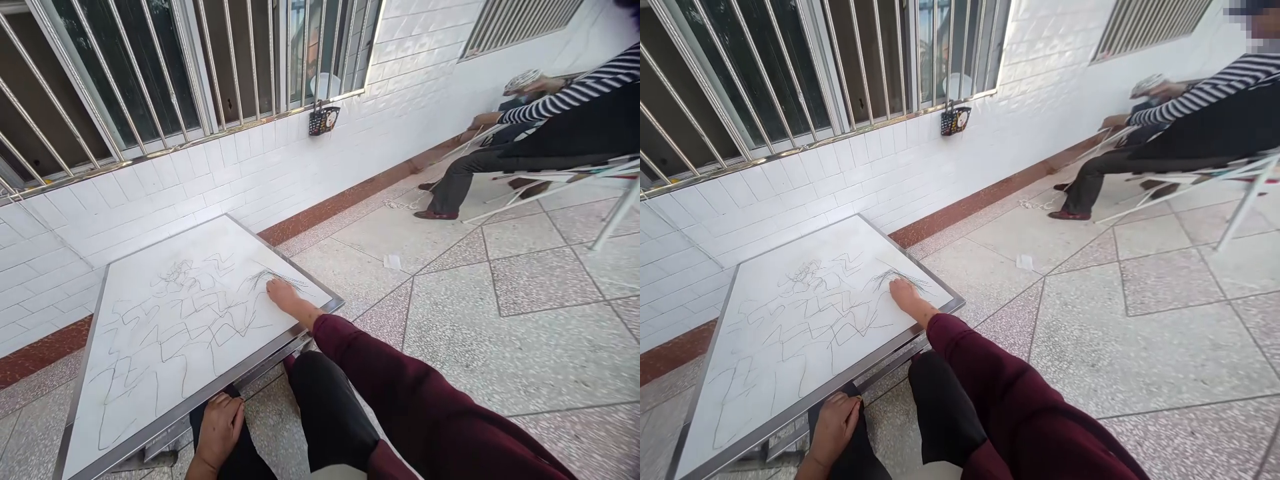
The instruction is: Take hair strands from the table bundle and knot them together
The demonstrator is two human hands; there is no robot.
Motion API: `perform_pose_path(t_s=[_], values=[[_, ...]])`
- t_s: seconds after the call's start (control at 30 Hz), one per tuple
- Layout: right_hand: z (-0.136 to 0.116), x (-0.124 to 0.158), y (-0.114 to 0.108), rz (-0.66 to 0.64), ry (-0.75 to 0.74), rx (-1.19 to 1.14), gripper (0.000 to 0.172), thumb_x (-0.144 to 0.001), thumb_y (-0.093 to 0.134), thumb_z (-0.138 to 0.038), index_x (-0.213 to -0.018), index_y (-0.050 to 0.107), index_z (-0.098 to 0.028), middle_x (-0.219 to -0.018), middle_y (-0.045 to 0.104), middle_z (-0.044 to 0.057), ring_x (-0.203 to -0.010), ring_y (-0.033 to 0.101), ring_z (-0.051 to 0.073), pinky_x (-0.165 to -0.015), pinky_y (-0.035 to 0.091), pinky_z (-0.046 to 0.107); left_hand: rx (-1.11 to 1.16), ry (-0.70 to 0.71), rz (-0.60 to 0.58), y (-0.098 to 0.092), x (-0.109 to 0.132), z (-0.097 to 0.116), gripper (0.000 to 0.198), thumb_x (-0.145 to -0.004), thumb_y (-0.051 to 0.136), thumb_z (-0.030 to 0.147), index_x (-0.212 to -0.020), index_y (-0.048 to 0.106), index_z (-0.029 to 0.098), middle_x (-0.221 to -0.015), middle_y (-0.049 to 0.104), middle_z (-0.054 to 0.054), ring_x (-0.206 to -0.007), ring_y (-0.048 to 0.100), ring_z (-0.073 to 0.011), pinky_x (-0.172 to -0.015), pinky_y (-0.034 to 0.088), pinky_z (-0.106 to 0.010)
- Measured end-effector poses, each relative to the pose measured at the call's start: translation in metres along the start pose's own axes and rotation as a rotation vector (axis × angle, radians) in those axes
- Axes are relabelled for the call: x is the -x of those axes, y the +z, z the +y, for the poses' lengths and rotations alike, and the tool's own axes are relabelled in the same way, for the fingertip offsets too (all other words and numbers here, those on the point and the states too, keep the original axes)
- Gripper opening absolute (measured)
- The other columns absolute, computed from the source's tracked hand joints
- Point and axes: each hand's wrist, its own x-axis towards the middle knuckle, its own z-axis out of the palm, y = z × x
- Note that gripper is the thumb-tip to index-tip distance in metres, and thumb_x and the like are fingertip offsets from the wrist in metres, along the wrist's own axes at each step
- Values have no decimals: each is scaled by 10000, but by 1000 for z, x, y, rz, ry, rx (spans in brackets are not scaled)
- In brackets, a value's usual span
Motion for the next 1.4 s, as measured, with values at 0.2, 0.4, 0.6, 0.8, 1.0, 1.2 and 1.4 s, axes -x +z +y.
perform_pose_path(t_s=[0.2, 0.4, 0.6, 0.8, 1.0, 1.2, 1.4], values=[[7, 24, -31, 2, 44, -205, 192, -947, 556, -282, -1080, 623, -161, -1085, 647, 68, -948, 617, 183, -838, 513, 370, 117, -19, 30, -9, 4, 13, 239, -942, 469, 206, -908, 705, 192, -755, 705, -53, -719, 667, -202, -748, 535, -357], [-15, 75, -66, -39, -1, -504, 174, -872, 477, -206, -967, 620, -182, -860, 691, 22, -650, 539, 123, -606, 420, 250, 643, -404, 137, -65, -23, 61, 330, -967, 461, 372, -866, 719, 192, -944, 741, -81, -898, 691, -214, -811, 538, -325], [-70, 161, -93, -189, -155, -828, 162, -815, 528, -293, -893, 636, -202, -769, 644, -6, -660, 518, 127, -615, 390, 248, 799, -553, 283, -163, -82, 75, 314, -881, 610, 417, -1103, 681, 207, -1219, 675, -104, -1093, 640, -239, -917, 493, -353], [-91, 216, -111, -177, -135, -926, 133, -823, 537, -310, -853, 600, -197, -654, 511, -43, -597, 423, 113, -577, 326, 247, 1064, -518, -14, -172, -80, 109, 446, -865, 629, 435, -1234, 624, 183, -1035, 730, -101, -842, 689, -176, -756, 541, -294], [-102, 236, -100, -140, -184, -904, 166, -863, 542, -333, -944, 609, -205, -623, 503, -48, -569, 415, 114, -554, 320, 243, 1141, -549, -39, -163, -63, 129, 442, -856, 627, 438, -1213, 639, 178, -1004, 744, -97, -643, 674, -126, -575, 527, -231], [-114, 243, -96, -73, -258, -881, 155, -886, 544, -325, -884, 635, -199, -571, 464, -55, -528, 389, 104, -519, 300, 233, 1010, -515, 31, -169, -54, 131, 408, -922, 527, 448, -1213, 643, 187, -1063, 736, -102, -752, 704, -164, -588, 539, -238], [-118, 246, -93, -28, -281, -824, 148, -900, 520, -298, -872, 632, -206, -587, 477, -51, -511, 376, 102, -498, 287, 232, 978, -531, 60, -165, -50, 134, 369, -903, 553, 337, -1235, 622, 191, -1059, 739, -88, -716, 689, -149, -613, 540, -248]])
